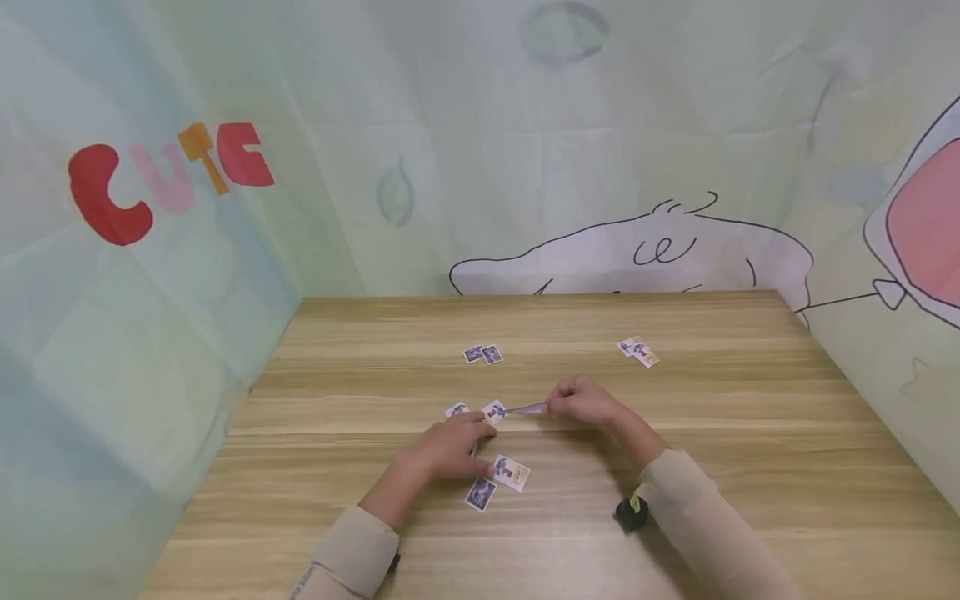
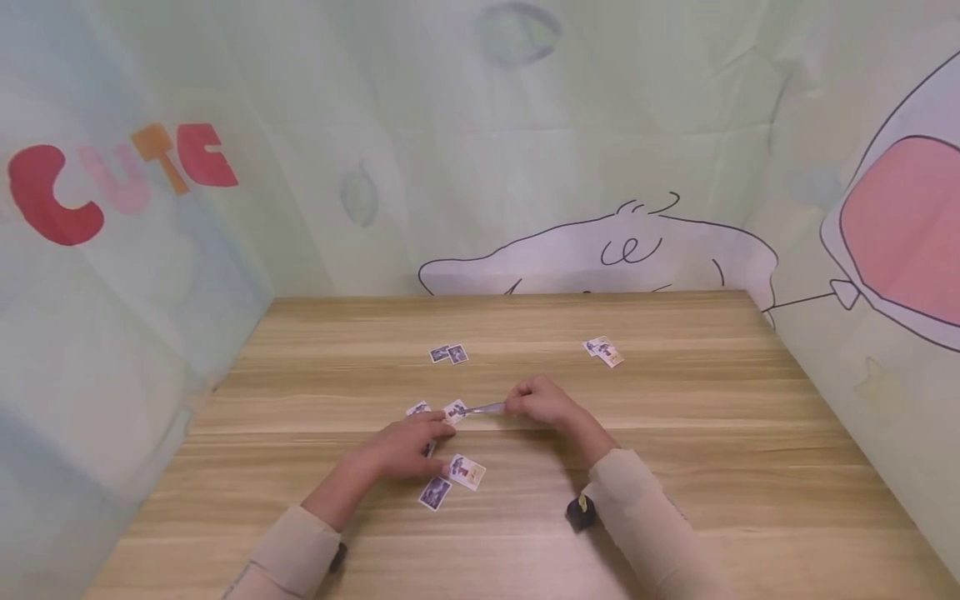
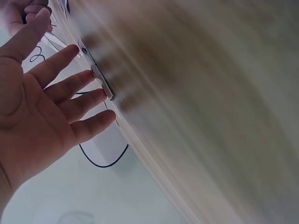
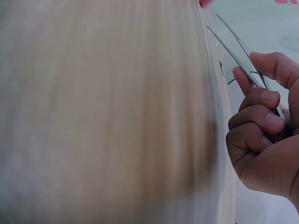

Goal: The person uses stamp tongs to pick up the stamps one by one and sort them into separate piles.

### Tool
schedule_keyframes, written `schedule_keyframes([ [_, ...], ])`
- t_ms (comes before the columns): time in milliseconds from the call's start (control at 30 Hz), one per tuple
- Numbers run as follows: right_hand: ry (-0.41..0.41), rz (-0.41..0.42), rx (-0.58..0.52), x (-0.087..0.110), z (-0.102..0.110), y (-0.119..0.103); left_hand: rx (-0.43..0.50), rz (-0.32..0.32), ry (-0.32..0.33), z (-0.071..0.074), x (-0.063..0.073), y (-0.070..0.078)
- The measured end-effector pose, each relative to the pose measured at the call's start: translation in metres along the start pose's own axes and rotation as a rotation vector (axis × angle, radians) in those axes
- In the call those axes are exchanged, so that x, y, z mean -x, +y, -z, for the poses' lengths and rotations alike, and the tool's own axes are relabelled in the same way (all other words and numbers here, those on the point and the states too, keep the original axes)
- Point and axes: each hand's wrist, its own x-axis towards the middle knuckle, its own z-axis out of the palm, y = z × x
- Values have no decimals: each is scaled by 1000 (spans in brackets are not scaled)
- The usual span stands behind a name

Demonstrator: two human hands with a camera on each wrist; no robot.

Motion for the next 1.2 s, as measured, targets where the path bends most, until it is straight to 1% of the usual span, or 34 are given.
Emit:
schedule_keyframes([
  [133, 14, -28, 11, 0, 4, 2, 6, -9, 10, 0, -1, -2],
  [267, 30, -40, 10, -2, 6, 3, 21, -1, 30, 1, -1, -5],
  [400, 32, -13, 26, -6, 5, 2, 33, 18, 32, 2, -1, -8],
  [533, 13, 10, 52, -9, 4, -2, 26, 15, 23, 1, -2, -8],
  [767, 0, -13, 59, -10, 4, -3, 22, 27, 11, 1, -3, -8],
  [833, -4, -8, 56, -10, 4, -4, 19, 28, 12, 1, -3, -8],
  [1033, -34, 52, 47, -9, 4, -8, 34, 41, 5, 1, -2, -8],
  [1200, -10, 56, 85, -10, 5, -7, 48, 44, 4, 2, 0, -8],
])
